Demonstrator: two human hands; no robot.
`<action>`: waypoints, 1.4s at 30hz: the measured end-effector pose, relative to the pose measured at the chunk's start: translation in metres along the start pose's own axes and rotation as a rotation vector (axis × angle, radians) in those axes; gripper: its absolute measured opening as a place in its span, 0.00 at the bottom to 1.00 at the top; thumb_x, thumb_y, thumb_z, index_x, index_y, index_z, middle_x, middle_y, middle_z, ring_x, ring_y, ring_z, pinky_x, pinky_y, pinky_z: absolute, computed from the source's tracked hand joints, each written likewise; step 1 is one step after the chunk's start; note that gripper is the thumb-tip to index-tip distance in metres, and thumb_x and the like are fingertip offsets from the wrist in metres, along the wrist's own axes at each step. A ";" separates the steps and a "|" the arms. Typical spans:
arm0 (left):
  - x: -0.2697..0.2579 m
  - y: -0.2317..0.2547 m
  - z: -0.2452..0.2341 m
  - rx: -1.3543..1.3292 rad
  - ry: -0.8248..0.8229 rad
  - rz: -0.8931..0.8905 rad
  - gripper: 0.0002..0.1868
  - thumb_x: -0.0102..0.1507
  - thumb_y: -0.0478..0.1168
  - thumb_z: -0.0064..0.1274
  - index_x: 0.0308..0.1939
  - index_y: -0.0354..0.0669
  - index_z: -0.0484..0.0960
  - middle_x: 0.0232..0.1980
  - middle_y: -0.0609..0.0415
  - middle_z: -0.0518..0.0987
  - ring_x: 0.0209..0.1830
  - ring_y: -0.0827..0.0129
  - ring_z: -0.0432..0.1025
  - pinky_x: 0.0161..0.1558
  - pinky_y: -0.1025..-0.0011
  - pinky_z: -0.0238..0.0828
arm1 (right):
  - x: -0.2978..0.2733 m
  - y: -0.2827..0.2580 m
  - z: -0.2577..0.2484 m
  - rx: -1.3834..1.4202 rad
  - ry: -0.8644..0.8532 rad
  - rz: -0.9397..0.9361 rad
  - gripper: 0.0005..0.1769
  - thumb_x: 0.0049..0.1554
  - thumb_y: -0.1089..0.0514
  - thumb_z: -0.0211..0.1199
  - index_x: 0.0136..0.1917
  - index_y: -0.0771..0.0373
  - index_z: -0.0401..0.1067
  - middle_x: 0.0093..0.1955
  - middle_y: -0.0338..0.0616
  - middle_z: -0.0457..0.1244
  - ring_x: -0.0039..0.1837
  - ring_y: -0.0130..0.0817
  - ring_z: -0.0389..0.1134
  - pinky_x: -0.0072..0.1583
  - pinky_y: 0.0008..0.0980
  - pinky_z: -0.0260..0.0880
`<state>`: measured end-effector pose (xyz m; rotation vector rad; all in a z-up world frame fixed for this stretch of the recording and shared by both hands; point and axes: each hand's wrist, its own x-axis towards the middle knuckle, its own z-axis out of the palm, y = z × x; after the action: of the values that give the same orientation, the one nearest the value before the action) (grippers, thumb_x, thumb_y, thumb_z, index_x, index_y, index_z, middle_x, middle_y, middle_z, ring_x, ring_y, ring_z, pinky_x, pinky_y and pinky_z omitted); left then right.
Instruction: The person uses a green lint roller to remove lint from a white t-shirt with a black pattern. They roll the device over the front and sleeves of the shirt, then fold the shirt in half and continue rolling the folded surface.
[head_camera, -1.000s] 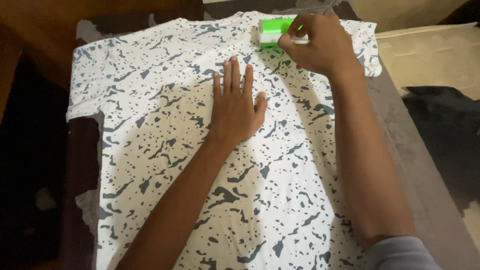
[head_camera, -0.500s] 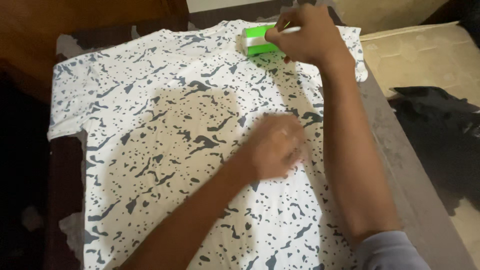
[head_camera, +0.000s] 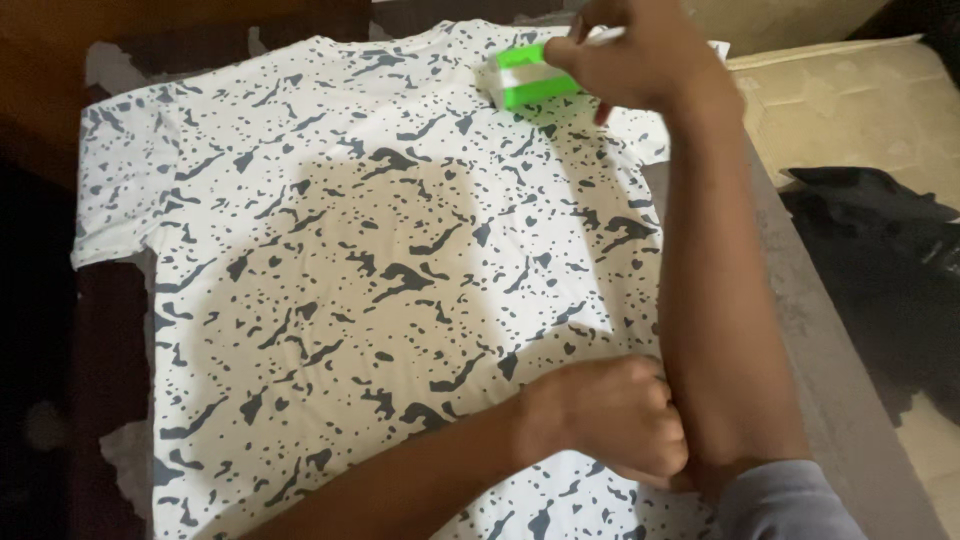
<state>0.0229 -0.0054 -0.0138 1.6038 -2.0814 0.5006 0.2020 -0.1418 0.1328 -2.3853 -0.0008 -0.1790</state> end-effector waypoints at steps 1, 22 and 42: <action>0.001 -0.002 0.001 -0.045 0.004 0.025 0.25 0.58 0.58 0.58 0.12 0.51 0.77 0.14 0.61 0.74 0.17 0.70 0.73 0.27 0.66 0.70 | -0.002 -0.002 -0.003 -0.076 0.006 0.026 0.19 0.59 0.48 0.68 0.52 0.67 0.75 0.49 0.51 0.70 0.35 0.36 0.73 0.33 0.35 0.73; -0.021 -0.069 -0.039 0.112 0.304 -0.089 0.25 0.72 0.40 0.50 0.17 0.51 0.73 0.17 0.58 0.72 0.15 0.69 0.67 0.29 0.63 0.71 | 0.002 -0.001 0.019 -0.225 0.179 -0.063 0.26 0.57 0.43 0.68 0.62 0.62 0.74 0.50 0.48 0.72 0.37 0.35 0.74 0.45 0.35 0.75; -0.102 -0.198 -0.089 0.322 -0.164 -1.357 0.35 0.71 0.62 0.28 0.81 0.58 0.52 0.84 0.43 0.42 0.83 0.41 0.31 0.73 0.31 0.19 | 0.021 0.022 0.042 -0.291 0.293 -0.257 0.18 0.57 0.44 0.68 0.55 0.55 0.82 0.51 0.53 0.73 0.50 0.45 0.75 0.53 0.42 0.73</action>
<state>0.2481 0.0746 0.0031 2.7799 -0.5883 0.1808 0.2294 -0.1309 0.0904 -2.6190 -0.1536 -0.6904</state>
